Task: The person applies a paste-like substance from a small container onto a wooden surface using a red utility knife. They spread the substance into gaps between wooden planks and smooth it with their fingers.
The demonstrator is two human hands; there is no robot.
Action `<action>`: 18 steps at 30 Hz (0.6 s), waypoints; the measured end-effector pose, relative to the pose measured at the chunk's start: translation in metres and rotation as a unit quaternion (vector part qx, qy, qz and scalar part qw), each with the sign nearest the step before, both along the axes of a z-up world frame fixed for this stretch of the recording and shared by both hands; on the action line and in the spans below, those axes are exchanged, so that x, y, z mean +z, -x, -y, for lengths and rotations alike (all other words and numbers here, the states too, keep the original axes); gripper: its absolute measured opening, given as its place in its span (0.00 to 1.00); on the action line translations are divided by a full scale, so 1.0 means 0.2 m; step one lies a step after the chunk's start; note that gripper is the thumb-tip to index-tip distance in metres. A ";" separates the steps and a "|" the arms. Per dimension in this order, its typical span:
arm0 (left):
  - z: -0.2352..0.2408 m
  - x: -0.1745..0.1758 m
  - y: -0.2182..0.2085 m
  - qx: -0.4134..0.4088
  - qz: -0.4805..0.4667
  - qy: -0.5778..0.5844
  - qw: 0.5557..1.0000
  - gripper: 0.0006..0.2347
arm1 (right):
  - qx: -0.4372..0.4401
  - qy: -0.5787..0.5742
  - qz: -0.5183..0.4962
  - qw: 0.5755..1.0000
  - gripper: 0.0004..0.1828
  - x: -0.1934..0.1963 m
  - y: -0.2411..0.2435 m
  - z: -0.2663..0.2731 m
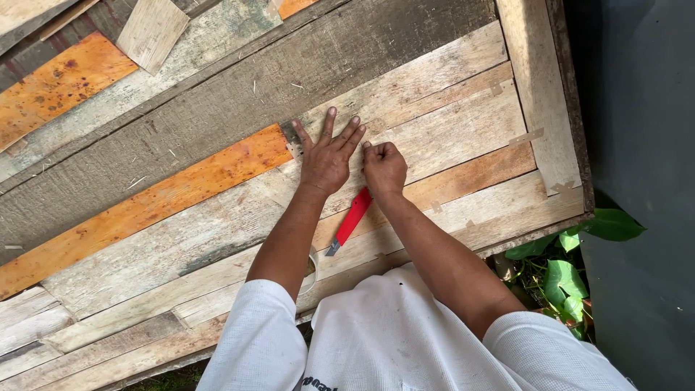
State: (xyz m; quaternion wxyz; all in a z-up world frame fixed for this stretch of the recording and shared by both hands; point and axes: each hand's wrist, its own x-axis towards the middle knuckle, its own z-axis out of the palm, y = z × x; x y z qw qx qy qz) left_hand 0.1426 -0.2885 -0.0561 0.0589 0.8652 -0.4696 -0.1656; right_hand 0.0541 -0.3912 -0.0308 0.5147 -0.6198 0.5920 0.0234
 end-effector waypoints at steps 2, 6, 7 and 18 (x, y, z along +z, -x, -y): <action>0.01 0.03 -0.02 0.003 -0.004 -0.010 1.000 0.25 | 0.005 0.004 0.002 1.000 0.14 -0.01 0.01 0.01; 0.02 0.08 -0.04 0.009 -0.012 -0.025 1.000 0.23 | 0.035 0.012 -0.011 0.999 0.14 -0.01 0.02 0.02; 0.01 0.08 -0.03 0.011 -0.010 -0.026 1.000 0.23 | 0.036 0.011 -0.010 0.999 0.14 -0.02 0.03 0.02; 0.10 0.00 0.02 0.089 -0.039 -0.053 0.994 0.24 | 0.085 -0.006 -0.074 0.994 0.19 0.01 0.01 0.05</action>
